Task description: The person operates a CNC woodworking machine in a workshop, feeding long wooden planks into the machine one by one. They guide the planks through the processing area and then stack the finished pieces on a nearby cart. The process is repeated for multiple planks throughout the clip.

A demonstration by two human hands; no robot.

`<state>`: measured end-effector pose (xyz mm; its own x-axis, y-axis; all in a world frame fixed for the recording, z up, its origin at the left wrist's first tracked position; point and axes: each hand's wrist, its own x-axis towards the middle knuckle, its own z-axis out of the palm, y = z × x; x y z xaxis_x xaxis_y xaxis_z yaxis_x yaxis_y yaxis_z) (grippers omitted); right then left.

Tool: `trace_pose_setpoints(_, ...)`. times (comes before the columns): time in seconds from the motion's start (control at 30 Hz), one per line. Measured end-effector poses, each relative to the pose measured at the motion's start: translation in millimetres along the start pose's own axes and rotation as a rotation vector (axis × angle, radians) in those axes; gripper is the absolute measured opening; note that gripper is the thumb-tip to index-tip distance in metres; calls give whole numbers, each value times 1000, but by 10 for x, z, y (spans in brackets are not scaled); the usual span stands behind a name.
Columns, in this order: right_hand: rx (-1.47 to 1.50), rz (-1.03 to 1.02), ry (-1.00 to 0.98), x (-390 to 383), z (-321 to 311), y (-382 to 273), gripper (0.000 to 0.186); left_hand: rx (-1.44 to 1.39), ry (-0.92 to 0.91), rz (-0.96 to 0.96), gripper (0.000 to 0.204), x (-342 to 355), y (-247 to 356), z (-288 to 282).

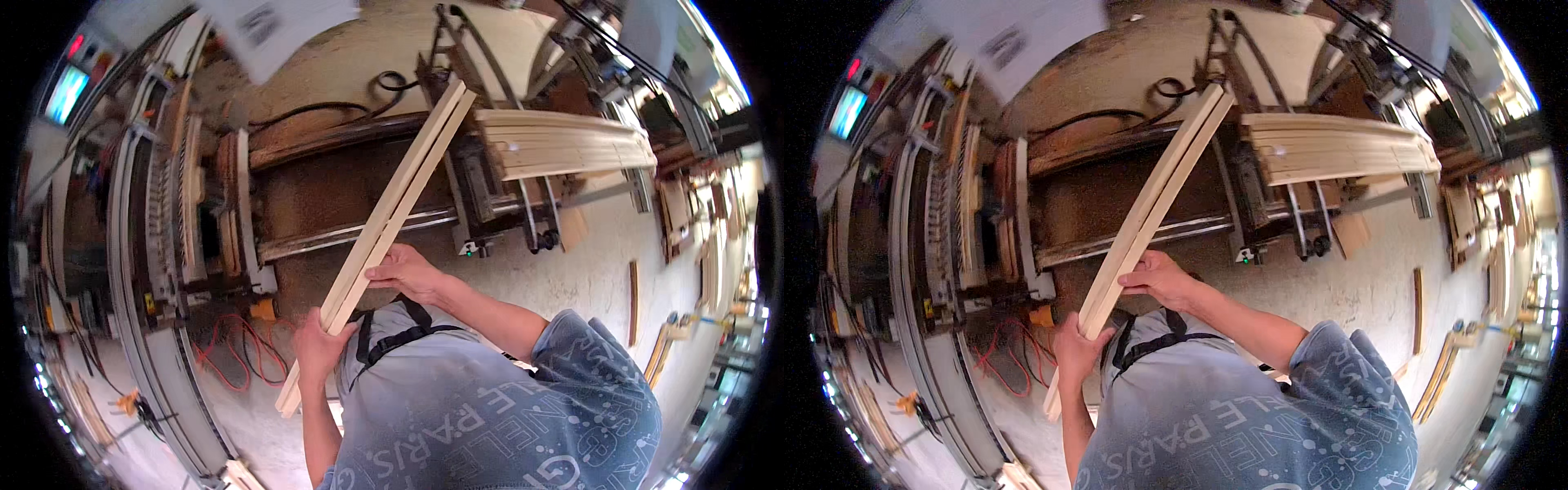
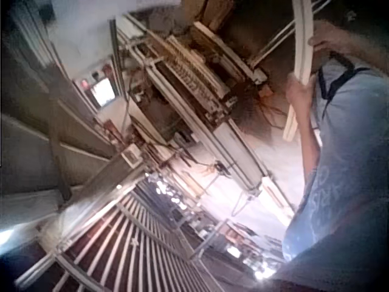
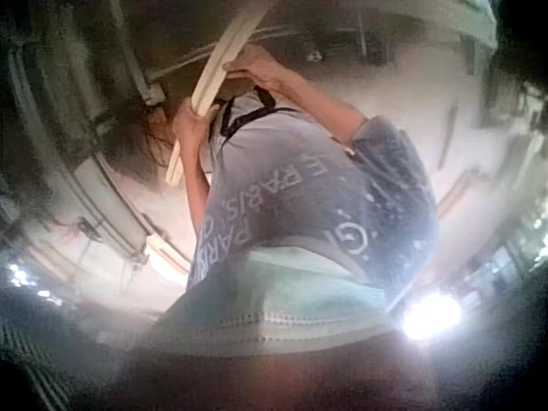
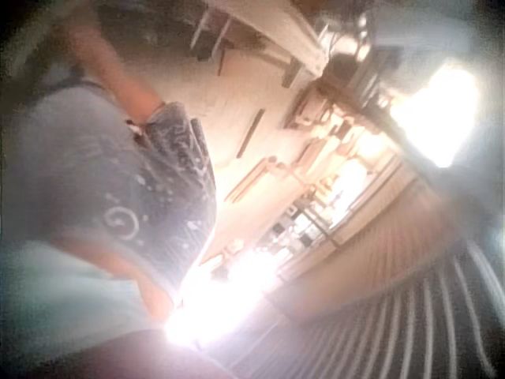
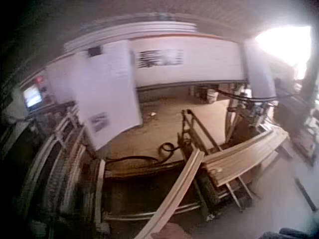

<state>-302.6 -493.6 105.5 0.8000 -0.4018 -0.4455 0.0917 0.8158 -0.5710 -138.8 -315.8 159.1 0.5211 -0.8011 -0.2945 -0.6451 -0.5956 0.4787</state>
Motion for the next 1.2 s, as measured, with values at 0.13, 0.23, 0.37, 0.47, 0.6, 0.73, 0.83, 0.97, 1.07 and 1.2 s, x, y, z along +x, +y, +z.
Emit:
trace_pose_setpoints(0.13,-86,97,-189,378,848,234,54,-223,-109,-96,59,-241,-804,-508)
trace_pose_setpoints(0.23,-106,204,-366,673,1407,415,74,-503,-184,-190,53,-419,-1557,-626)
trace_pose_setpoints(0.37,-238,326,-483,1060,1953,760,78,-731,-167,-234,52,-657,-2090,-835)
trace_pose_setpoints(0.47,-306,417,-555,1310,2360,862,82,-802,-54,-230,50,-846,-2409,-781)
trace_pose_setpoints(0.6,-495,514,-670,1706,2766,946,86,-971,52,-290,51,-859,-2594,-870)
trace_pose_setpoints(0.73,-598,565,-803,2211,3119,1022,86,-992,56,-407,50,-728,-2630,-1339)
trace_pose_setpoints(0.83,-534,539,-839,2604,3361,1006,84,-763,88,-466,46,-518,-2766,-1428)
trace_pose_setpoints(0.97,-470,479,-577,3316,3569,975,62,-539,204,-557,41,-65,-2915,-1558)
trace_pose_setpoints(1.07,-474,447,-487,3817,3700,999,38,-449,251,-644,41,191,-3003,-1648)
trace_pose_setpoints(1.2,-524,432,-339,4428,3695,1064,35,-401,189,-809,38,91,-3224,-1651)
